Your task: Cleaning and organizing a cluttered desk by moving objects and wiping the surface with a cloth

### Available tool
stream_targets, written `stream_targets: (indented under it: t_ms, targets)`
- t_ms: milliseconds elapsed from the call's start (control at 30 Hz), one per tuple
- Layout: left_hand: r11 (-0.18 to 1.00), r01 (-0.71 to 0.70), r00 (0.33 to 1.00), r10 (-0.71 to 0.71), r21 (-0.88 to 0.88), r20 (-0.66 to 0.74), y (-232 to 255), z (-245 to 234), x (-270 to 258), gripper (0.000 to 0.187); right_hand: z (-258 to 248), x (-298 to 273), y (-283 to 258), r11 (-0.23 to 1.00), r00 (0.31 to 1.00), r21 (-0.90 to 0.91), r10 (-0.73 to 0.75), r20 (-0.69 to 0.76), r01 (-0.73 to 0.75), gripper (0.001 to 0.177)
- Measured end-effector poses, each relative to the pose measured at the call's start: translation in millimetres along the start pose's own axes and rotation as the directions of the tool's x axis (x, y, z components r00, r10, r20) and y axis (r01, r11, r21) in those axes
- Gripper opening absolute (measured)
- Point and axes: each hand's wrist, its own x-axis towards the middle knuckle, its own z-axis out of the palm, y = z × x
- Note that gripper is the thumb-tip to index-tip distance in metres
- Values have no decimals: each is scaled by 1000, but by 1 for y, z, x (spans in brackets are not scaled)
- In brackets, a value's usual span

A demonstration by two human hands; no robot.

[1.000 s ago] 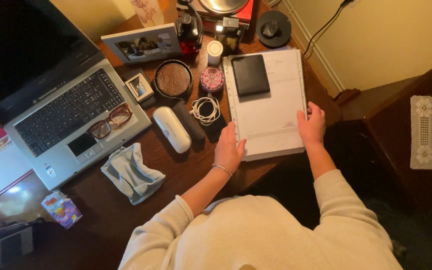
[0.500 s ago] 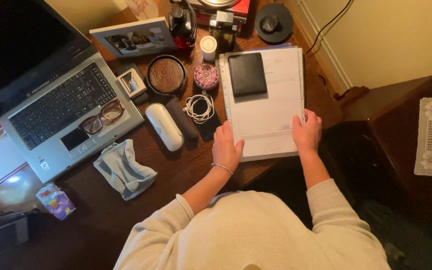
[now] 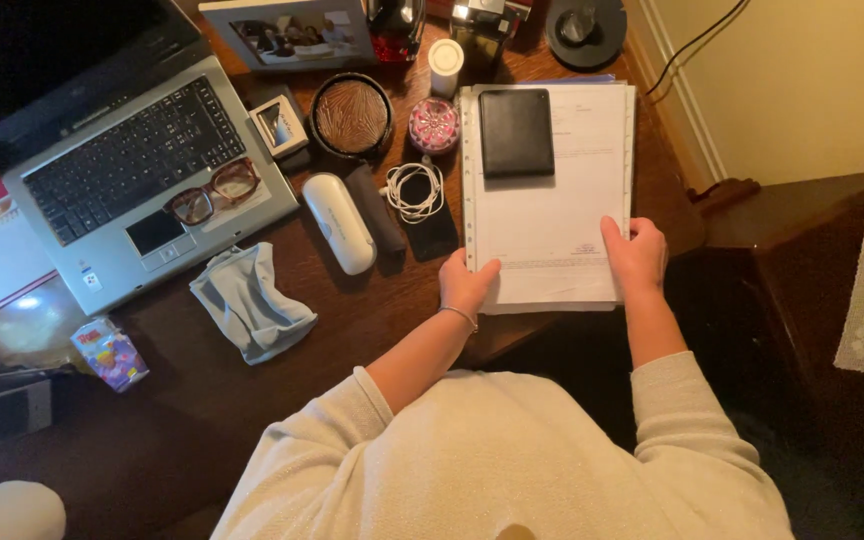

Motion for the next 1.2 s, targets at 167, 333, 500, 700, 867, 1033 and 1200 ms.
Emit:
stream_targets:
  t_ms: [167,333,500,700,867,1033,1200]
  targets:
    - [997,-17,999,15,73,28,-12,11,3,48,7,4,12,999,999,-18,27,26,-27,52]
    - [994,-93,992,88,52,93,-4,-1,-14,41,-17,-41,-16,999,997,-16,34,75,-33,58]
    - [982,-157,983,144,108,117,-19,-14,-20,36,-7,-66,5,996,994,59,56,92,-61,59]
    - [904,-253,963,200,343,183,-40,-37,-20,38,9,-108,24,981,995,168,95,29,-99,55]
    - [816,-323,945,251,479,208,-57,-61,-13,42,24,-138,31,975,981,109,186,60,-191,57]
    - [783,-395,917,307,480,255,-64,-81,-6,44,36,-163,36,967,979,152,199,49,-204,58]
    - [750,-438,899,358,496,252,-59,-96,-14,47,47,-171,40,953,980,229,200,21,-199,60]
